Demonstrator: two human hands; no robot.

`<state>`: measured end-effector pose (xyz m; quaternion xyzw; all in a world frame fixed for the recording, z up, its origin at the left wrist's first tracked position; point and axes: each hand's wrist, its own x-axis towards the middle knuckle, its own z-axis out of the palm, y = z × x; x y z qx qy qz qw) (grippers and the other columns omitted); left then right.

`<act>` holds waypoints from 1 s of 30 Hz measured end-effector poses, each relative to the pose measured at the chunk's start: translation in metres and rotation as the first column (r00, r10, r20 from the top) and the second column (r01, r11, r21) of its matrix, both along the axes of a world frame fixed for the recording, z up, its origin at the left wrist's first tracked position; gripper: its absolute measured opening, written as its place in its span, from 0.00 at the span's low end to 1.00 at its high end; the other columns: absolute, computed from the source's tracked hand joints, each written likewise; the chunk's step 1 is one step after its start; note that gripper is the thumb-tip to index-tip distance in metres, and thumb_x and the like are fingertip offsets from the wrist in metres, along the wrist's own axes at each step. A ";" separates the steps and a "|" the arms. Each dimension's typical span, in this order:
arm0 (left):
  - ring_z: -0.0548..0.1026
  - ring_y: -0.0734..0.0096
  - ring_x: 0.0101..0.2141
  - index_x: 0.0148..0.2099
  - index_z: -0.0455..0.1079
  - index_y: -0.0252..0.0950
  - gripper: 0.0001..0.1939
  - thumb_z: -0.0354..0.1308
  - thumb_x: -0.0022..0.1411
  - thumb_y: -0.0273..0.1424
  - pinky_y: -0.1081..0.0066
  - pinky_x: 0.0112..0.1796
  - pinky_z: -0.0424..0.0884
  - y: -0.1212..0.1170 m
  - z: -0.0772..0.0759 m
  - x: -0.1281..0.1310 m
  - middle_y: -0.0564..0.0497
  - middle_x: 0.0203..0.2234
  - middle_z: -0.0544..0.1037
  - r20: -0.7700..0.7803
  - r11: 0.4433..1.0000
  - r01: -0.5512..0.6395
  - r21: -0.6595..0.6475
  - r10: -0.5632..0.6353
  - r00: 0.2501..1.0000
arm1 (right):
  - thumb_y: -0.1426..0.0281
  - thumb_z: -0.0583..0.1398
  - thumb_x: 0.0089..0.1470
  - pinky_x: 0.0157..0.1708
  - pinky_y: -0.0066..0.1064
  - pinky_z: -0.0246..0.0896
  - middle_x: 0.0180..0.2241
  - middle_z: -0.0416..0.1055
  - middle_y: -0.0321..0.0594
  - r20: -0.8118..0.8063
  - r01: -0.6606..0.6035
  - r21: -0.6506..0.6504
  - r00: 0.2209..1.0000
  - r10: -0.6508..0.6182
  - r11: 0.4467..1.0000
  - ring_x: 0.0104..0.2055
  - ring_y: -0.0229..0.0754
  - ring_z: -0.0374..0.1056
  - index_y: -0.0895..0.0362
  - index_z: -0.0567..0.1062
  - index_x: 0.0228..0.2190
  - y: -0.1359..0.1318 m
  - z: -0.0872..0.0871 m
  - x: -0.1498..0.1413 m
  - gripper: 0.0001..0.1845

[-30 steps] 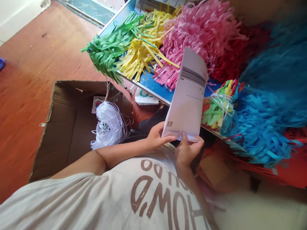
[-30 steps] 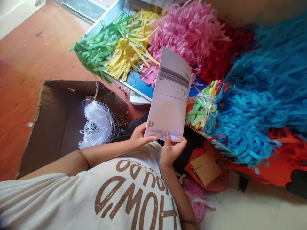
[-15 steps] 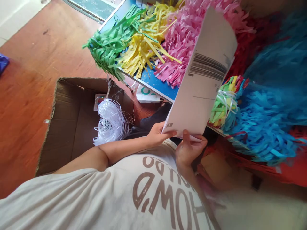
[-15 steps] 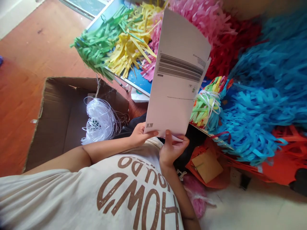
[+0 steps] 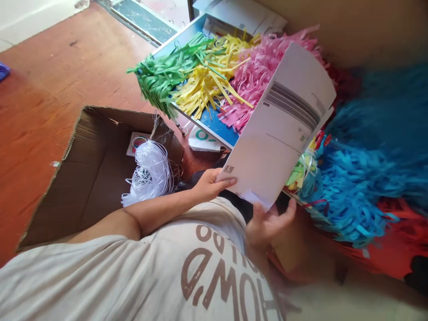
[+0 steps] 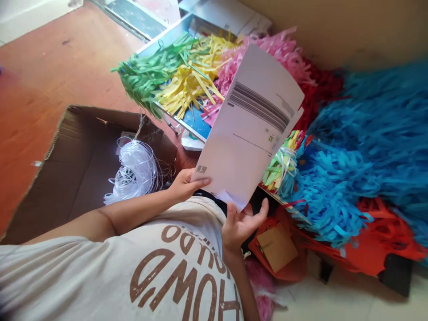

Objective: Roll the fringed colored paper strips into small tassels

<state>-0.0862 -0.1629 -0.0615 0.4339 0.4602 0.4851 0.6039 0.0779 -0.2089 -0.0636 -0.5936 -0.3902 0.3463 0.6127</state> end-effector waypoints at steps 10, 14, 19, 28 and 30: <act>0.79 0.66 0.34 0.40 0.78 0.32 0.28 0.78 0.37 0.40 0.65 0.41 0.75 -0.008 0.019 0.014 0.48 0.31 0.81 0.460 0.995 0.023 -0.096 0.024 0.888 | 0.60 0.67 0.49 0.54 0.45 0.66 0.44 0.76 0.43 -0.158 0.120 -0.018 0.980 -0.121 0.993 0.45 0.44 0.73 0.56 0.71 0.44 0.007 0.027 -0.015 0.23; 0.80 0.63 0.38 0.38 0.79 0.31 0.22 0.75 0.46 0.42 0.61 0.47 0.75 -0.013 0.019 0.034 0.45 0.31 0.82 0.464 0.997 0.000 -0.075 0.035 0.885 | 0.58 0.65 0.52 0.48 0.43 0.71 0.42 0.78 0.44 -0.114 0.146 0.038 0.983 -0.141 0.989 0.44 0.45 0.75 0.57 0.71 0.45 0.006 0.024 -0.025 0.22; 0.79 0.65 0.33 0.36 0.79 0.29 0.23 0.67 0.54 0.48 0.67 0.38 0.75 0.025 0.067 -0.013 0.45 0.30 0.81 0.112 0.956 0.139 0.260 -0.173 0.979 | 0.58 0.66 0.51 0.33 0.38 0.76 0.32 0.81 0.39 0.133 -0.579 -0.220 0.780 0.612 0.785 0.33 0.47 0.77 0.52 0.80 0.39 -0.018 0.061 0.008 0.15; 0.72 0.68 0.26 0.31 0.76 0.36 0.05 0.61 0.59 0.28 0.71 0.29 0.61 0.085 0.166 -0.026 0.47 0.26 0.79 -0.923 0.353 0.890 0.289 -0.144 0.357 | 0.49 0.67 0.46 0.35 0.38 0.69 0.27 0.74 0.38 0.587 -0.434 0.015 0.733 0.343 0.901 0.32 0.46 0.71 0.52 0.80 0.33 0.040 0.148 0.045 0.21; 0.74 0.66 0.29 0.35 0.77 0.35 0.03 0.61 0.59 0.27 0.71 0.31 0.63 0.090 0.166 -0.014 0.45 0.29 0.81 -0.919 0.360 0.876 0.322 -0.105 0.381 | 0.46 0.60 0.54 0.27 0.32 0.61 0.21 0.69 0.35 0.593 -0.429 -0.051 0.713 0.373 0.902 0.25 0.40 0.65 0.54 0.77 0.28 0.064 0.134 0.044 0.24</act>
